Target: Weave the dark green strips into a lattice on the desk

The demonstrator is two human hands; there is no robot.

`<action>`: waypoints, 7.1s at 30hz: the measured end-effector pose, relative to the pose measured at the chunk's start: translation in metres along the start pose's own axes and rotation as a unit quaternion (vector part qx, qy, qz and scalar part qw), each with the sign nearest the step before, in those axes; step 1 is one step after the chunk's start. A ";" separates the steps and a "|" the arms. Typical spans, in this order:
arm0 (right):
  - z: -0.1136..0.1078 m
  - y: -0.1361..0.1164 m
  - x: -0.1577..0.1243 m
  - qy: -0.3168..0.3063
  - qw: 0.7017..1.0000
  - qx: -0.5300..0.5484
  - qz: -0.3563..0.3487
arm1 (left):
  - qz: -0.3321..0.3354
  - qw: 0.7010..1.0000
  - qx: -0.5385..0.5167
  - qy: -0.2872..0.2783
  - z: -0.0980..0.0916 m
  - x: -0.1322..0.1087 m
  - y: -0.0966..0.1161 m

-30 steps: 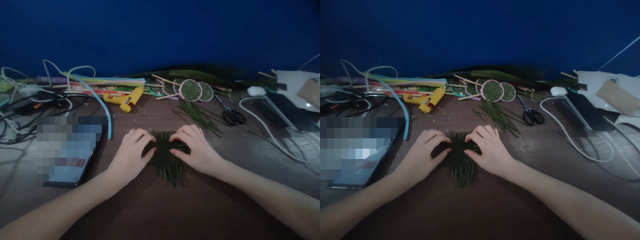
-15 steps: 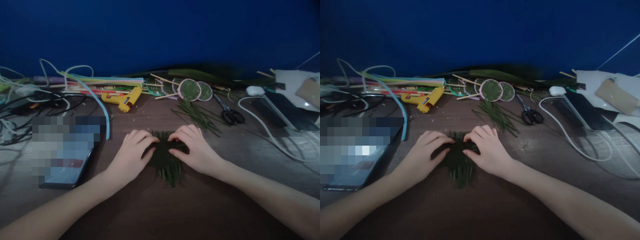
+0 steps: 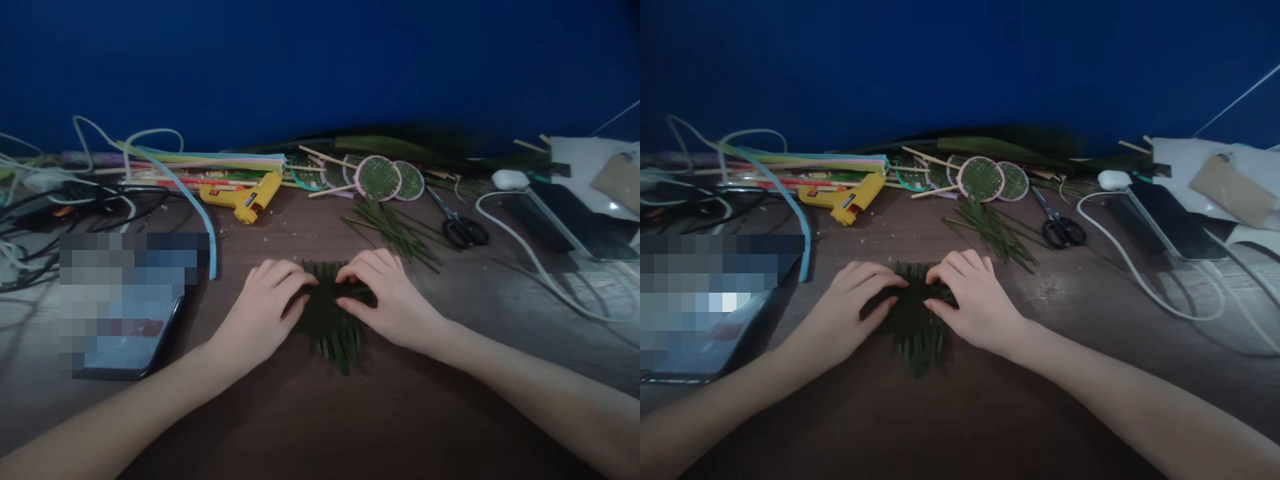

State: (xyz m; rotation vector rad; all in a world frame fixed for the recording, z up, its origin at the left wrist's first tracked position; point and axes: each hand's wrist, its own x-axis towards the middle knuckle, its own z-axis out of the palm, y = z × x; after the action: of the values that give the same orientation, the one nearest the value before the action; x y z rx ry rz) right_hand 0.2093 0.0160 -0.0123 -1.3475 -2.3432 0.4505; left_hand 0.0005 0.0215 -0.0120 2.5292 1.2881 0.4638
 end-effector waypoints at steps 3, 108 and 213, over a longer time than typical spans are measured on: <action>0.000 0.000 0.000 0.005 1.000 -0.001 0.003 | -0.004 1.000 -0.002 -0.002 -0.001 0.000 0.001; 0.002 0.003 -0.002 0.054 0.998 -0.019 0.011 | 0.036 0.999 -0.003 0.020 0.001 -0.002 0.001; -0.001 0.003 -0.004 0.050 0.999 -0.003 -0.007 | -0.007 1.000 0.006 0.023 -0.001 -0.001 0.002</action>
State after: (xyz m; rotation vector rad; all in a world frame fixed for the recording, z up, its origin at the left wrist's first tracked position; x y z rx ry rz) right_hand 0.2137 0.0145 -0.0137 -1.3251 -2.2726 0.3633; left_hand 0.0012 0.0199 -0.0102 2.5317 1.3262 0.5159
